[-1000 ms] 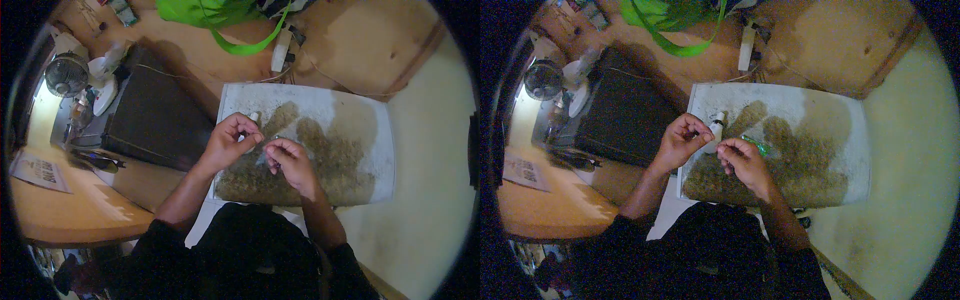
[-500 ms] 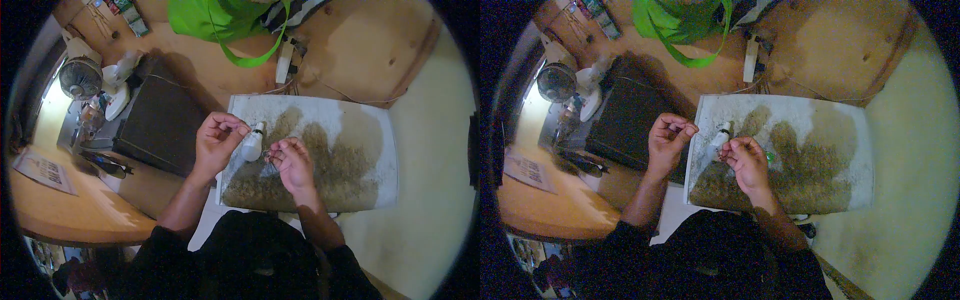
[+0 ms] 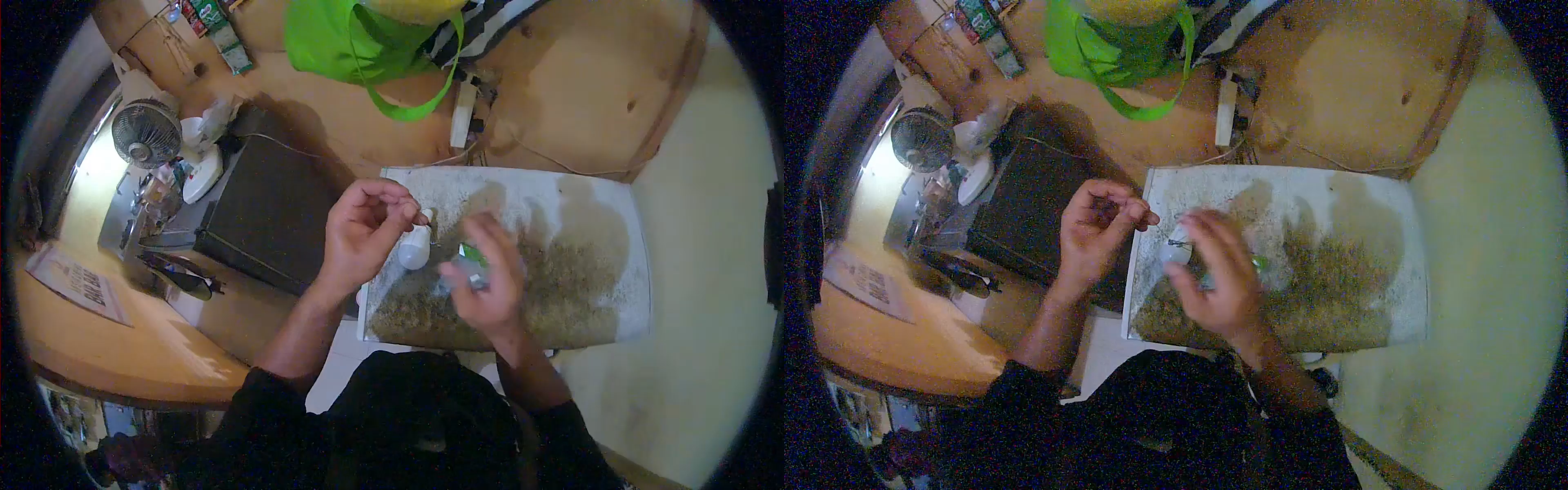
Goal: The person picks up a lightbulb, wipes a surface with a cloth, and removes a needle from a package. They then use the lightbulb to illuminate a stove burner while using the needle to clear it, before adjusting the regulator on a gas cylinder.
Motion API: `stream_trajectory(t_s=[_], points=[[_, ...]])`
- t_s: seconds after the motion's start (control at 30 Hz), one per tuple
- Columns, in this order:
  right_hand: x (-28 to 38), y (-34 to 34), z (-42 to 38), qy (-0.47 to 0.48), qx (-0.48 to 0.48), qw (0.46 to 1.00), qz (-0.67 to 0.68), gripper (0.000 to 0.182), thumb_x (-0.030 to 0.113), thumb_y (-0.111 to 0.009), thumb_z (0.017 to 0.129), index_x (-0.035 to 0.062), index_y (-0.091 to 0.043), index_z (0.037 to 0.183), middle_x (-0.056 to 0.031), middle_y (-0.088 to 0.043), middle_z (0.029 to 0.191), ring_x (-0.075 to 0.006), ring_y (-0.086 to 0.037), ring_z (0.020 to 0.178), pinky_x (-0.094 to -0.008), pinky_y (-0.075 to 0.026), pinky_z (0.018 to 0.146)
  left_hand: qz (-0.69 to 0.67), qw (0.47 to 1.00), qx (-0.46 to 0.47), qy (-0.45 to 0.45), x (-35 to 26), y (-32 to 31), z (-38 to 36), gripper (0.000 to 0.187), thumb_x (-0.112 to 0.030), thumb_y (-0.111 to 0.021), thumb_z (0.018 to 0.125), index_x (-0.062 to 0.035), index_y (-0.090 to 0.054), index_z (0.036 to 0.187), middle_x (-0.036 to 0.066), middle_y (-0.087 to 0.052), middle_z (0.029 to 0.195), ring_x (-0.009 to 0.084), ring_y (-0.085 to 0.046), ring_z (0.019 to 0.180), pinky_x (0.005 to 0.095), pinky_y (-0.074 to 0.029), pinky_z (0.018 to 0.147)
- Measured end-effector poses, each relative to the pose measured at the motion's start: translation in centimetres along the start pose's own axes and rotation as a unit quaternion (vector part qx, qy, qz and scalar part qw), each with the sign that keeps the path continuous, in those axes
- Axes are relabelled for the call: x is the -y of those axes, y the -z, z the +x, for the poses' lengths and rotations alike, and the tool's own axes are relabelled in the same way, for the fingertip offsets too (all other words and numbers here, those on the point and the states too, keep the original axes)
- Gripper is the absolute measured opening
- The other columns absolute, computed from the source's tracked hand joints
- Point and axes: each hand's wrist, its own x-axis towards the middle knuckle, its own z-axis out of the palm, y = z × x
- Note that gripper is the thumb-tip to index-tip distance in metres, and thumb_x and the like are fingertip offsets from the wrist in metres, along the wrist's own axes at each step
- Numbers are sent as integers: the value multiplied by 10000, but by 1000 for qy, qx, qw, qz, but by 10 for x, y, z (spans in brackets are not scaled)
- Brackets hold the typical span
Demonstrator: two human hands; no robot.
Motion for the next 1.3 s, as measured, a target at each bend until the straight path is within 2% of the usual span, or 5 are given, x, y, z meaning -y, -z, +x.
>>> stream_trajectory(t_s=[0.07,0.33,0.67,0.97,1.3], points=[[9,-12,9,-53,162,976,134,495,56,-679,836,-15,-509,1295,-209,-599,1223,-297,-578,1151,-396,-430,1002,36,999,-5,-13,3,-2,2,186,12,-644,894,0,-542,1048,73,-635,929,128,-624,843,263,-528,757],[-16,-30,-17,-261,149,894,332,327,24,-639,885,-30,-572,1201,-97,-671,1000,-167,-646,944,-300,-500,876,186,980,-46,-59,-2,2,5,203,-11,-699,861,-15,-572,1020,39,-639,945,101,-593,870,252,-492,796],[-25,-24,-7,-388,203,743,506,230,124,-604,930,10,-624,1128,-31,-634,859,-107,-588,726,-246,-481,668,32,999,-33,-1,-8,4,8,164,-6,-639,900,-22,-526,1017,90,-643,895,188,-678,801,291,-548,689],[-9,-18,4,-366,209,778,467,297,201,-578,969,60,-564,1230,-49,-651,890,-61,-550,643,-205,-430,541,-20,999,-28,10,0,10,6,147,-8,-621,911,-51,-515,1002,84,-636,902,219,-681,851,323,-549,723],[-10,-24,10,-392,218,790,418,221,165,-601,951,69,-572,1147,-26,-640,856,-57,-528,610,-195,-414,497,9,999,-14,-30,-3,15,6,182,22,-646,884,-52,-518,990,77,-640,921,233,-658,981,352,-520,866]])
